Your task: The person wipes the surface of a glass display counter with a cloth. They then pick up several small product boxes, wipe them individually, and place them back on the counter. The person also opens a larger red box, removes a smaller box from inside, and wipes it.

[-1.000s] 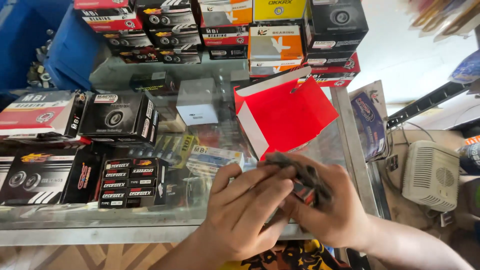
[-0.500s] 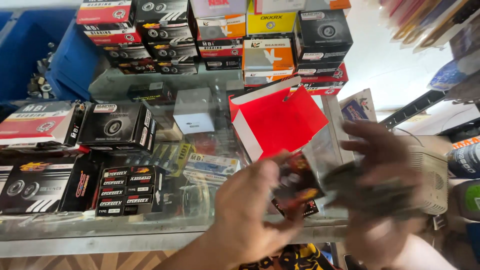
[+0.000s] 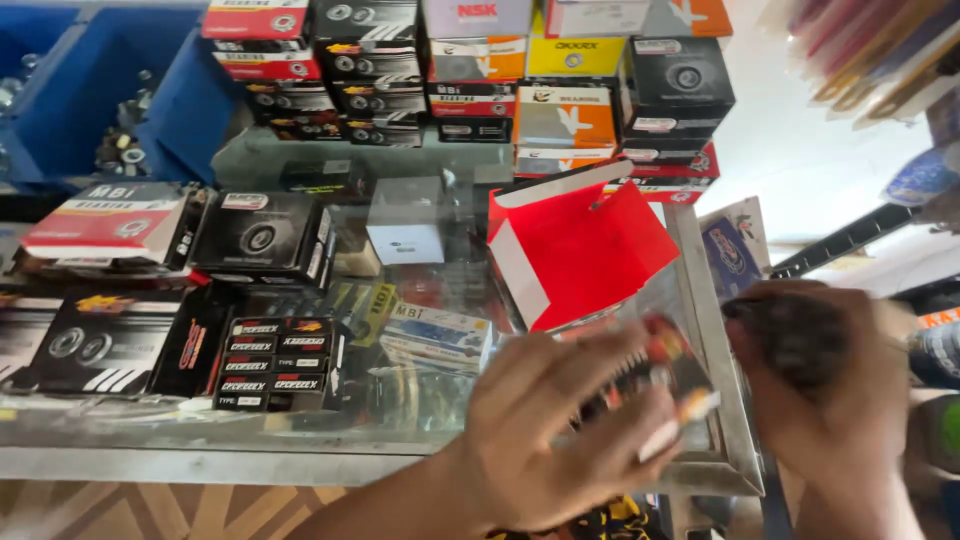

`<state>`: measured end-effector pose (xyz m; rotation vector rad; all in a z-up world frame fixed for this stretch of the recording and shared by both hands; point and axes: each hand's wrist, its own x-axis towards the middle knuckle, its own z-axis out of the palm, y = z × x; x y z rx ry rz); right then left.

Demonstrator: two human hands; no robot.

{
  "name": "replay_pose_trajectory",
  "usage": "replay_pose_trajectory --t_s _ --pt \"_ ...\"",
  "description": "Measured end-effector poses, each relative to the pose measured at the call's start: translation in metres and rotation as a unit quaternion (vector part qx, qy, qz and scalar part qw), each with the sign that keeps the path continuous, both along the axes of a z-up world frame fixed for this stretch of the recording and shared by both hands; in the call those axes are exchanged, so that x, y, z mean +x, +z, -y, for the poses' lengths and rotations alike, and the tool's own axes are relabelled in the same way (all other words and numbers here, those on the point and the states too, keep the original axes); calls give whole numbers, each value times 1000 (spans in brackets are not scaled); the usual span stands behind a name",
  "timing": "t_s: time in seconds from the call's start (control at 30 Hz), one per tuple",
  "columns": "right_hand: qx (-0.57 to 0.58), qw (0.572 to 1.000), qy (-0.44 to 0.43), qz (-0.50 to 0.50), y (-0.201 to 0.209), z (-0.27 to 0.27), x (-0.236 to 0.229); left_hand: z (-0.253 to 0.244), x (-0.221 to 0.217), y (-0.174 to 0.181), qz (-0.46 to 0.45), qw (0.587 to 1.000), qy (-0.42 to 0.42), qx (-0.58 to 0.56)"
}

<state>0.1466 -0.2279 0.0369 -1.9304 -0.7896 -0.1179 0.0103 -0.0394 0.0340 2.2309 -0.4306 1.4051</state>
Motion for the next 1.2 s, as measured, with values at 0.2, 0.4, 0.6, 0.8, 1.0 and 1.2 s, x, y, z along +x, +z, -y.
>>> replay_pose_trajectory --t_s 0.2,0.4,0.6,0.8,1.0,1.2 --pt "-179 974 77 114 11 -11 -1 -8 12 11 8 997 34 -64" --pt "69 981 73 -165 12 -9 -17 -1 25 14 -2 997 -40 -62" --pt "-15 994 -36 -104 31 -41 12 -35 35 -2 -73 995 31 -58" --pt "-238 945 113 194 38 -86 46 -67 45 -33 -184 962 157 -122" --pt "-176 868 199 420 -7 -130 63 -87 38 -27 -266 897 2 -352" --pt "-336 804 255 420 -36 -164 52 -99 36 -41 -264 887 -27 -378"
